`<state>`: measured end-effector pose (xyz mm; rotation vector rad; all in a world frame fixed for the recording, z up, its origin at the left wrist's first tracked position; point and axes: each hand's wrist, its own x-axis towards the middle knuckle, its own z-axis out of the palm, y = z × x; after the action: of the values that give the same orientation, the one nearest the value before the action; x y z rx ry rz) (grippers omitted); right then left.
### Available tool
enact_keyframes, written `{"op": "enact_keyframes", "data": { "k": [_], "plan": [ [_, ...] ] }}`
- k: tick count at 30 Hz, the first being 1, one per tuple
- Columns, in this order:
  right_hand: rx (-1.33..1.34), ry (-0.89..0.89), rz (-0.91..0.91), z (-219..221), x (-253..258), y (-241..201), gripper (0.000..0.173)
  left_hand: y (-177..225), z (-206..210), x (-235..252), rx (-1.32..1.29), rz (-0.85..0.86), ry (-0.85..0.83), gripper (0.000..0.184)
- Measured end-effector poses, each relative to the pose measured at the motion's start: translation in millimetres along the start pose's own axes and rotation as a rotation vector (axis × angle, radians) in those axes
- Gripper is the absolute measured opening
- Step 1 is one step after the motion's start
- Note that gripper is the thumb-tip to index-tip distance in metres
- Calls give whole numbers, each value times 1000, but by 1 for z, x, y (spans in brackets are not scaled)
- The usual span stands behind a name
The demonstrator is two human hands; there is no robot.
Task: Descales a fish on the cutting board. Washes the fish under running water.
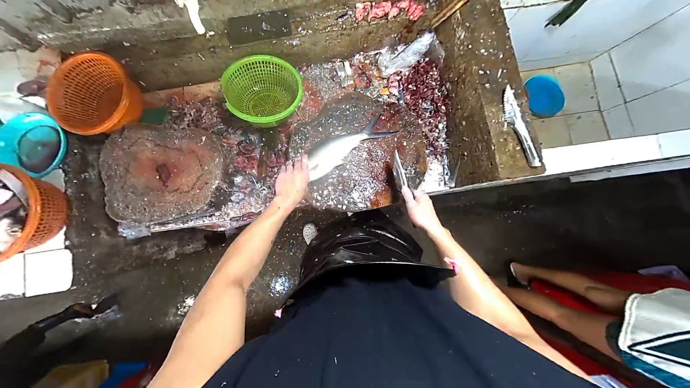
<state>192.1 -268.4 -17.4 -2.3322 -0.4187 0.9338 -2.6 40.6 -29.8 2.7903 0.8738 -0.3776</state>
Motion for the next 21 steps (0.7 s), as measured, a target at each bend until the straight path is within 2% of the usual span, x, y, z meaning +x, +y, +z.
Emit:
{"op": "enact_keyframes", "data": {
  "k": [2,4,7,9,11,14,16,18,19,21],
  "plan": [
    [218,-67,-104,11,13,-39,60,2,-21,2,-109,-102,-56,63],
    [344,-83,-238,24,27,-85,58,-4,-36,3,-336,-161,-143,54],
    [175,-56,-322,60,49,-131,57,-7,-41,0,-591,-160,-240,51],
    [-25,-115,-267,93,38,-136,62,0,-45,-3,-580,-199,-237,56],
    [-142,-194,-299,110,8,-117,66,2,-46,-7,-538,-207,-208,58],
    [-343,-294,-327,79,1,-129,61,-14,-46,-4,-513,-158,-225,58],
    [-301,-191,-303,67,17,-146,63,-18,-44,1,-479,-133,-218,58],
    [-174,-78,-229,83,28,-148,71,-14,-48,0,-410,-158,-187,53],
    [-164,-86,-216,97,25,-143,73,-10,-53,-3,-385,-176,-174,49],
    [-249,-218,-243,111,5,-140,69,-14,-64,-3,-356,-192,-167,46]
  ]
}}
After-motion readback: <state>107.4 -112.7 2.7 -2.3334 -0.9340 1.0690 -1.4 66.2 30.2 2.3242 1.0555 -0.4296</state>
